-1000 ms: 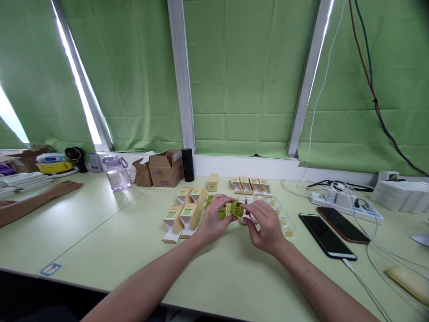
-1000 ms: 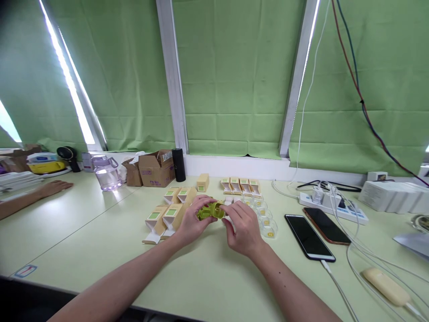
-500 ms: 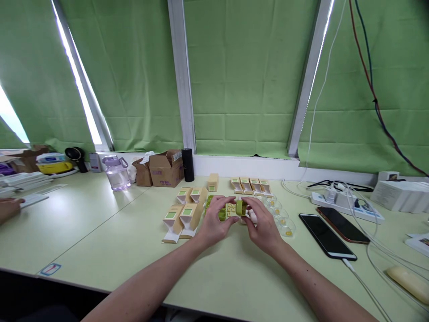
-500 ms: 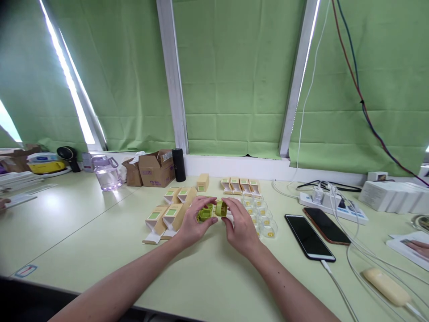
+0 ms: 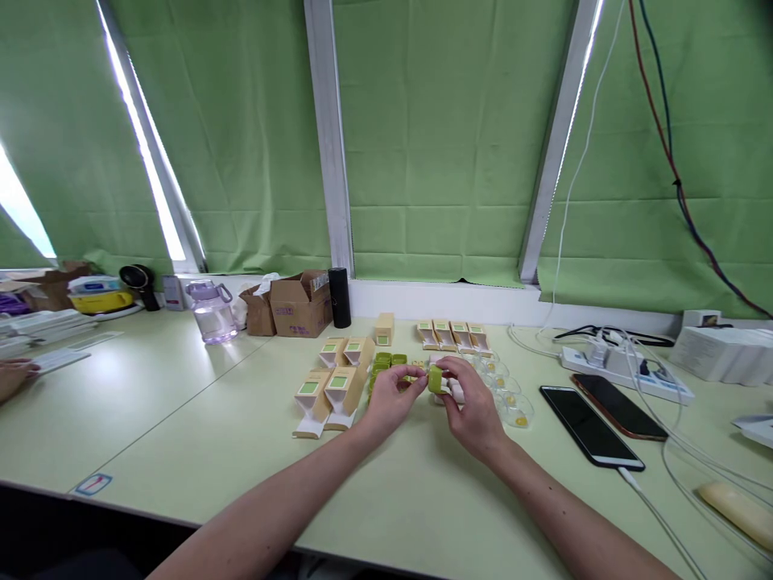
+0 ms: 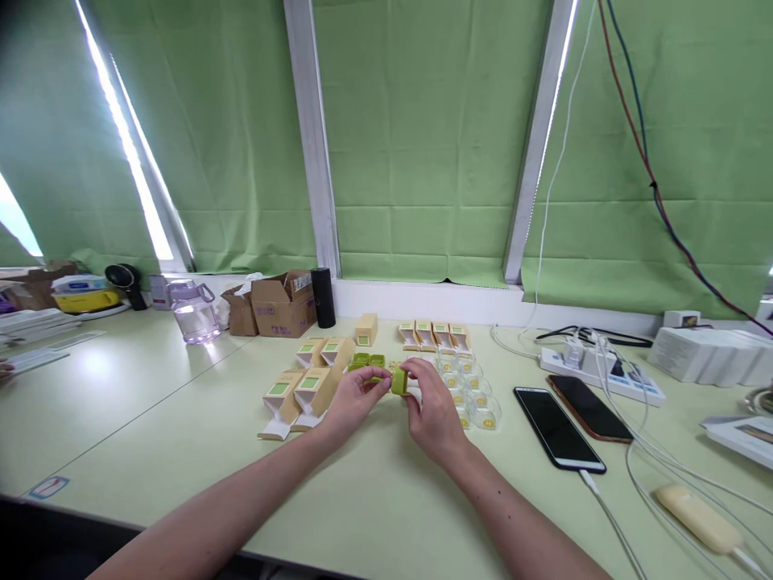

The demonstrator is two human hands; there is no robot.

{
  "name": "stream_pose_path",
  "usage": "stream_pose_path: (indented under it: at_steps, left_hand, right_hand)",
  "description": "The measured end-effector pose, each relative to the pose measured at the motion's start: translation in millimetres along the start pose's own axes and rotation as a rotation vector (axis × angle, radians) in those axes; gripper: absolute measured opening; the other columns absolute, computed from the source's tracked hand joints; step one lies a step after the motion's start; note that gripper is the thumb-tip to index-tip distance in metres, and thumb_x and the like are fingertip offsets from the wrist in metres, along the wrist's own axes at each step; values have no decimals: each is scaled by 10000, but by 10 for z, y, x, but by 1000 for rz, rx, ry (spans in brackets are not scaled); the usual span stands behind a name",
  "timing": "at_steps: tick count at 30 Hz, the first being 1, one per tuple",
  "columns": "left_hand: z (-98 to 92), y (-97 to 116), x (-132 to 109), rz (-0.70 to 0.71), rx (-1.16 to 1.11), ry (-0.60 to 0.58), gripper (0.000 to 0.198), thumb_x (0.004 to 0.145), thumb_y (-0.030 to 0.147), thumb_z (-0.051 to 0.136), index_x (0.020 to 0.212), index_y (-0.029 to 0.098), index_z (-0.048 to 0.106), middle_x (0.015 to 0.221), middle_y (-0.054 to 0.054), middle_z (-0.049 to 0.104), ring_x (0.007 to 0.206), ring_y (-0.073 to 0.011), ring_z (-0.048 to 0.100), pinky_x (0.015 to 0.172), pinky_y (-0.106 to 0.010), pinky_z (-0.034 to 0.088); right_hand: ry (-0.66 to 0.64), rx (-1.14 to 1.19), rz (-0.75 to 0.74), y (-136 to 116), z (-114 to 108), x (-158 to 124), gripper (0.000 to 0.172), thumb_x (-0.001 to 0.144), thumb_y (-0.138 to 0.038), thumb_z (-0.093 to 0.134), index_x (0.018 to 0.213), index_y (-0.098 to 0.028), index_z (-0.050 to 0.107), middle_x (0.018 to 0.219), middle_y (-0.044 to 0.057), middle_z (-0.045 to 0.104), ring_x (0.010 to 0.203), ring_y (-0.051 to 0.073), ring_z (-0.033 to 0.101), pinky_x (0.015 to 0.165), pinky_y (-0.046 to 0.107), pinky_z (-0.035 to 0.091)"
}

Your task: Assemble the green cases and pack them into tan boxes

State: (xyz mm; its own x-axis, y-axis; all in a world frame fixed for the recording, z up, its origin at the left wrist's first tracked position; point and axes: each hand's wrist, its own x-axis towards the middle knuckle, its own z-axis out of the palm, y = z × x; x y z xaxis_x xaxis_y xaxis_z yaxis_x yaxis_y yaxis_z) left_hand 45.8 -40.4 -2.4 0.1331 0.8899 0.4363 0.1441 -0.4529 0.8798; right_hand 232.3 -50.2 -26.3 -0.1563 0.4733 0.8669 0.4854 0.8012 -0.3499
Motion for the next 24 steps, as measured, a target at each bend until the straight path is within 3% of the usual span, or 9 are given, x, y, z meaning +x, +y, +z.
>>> stream_pose_path:
  at_steps: [13, 24]
  left_hand:
    - [18, 27, 18, -105, -37, 54, 322, 760, 458, 834, 835, 149, 791, 831, -79, 781, 716, -185, 684, 671, -292, 555]
    - [21, 63, 11, -162, -100, 80, 329, 699, 451, 862, 792, 142, 796, 798, -77, 775, 701, -172, 655, 678, -280, 513]
  right_hand:
    - [-11, -20, -11, 29, 27, -28, 530, 873, -46, 520, 1359, -255, 546, 1339, 139, 648, 1254, 303, 636, 995, 532, 613]
    - [-13, -13, -1, 13, 25, -17, 550, 844, -21, 514, 1343, -249, 552, 1333, 133, 650, 1248, 301, 639, 1009, 529, 608]
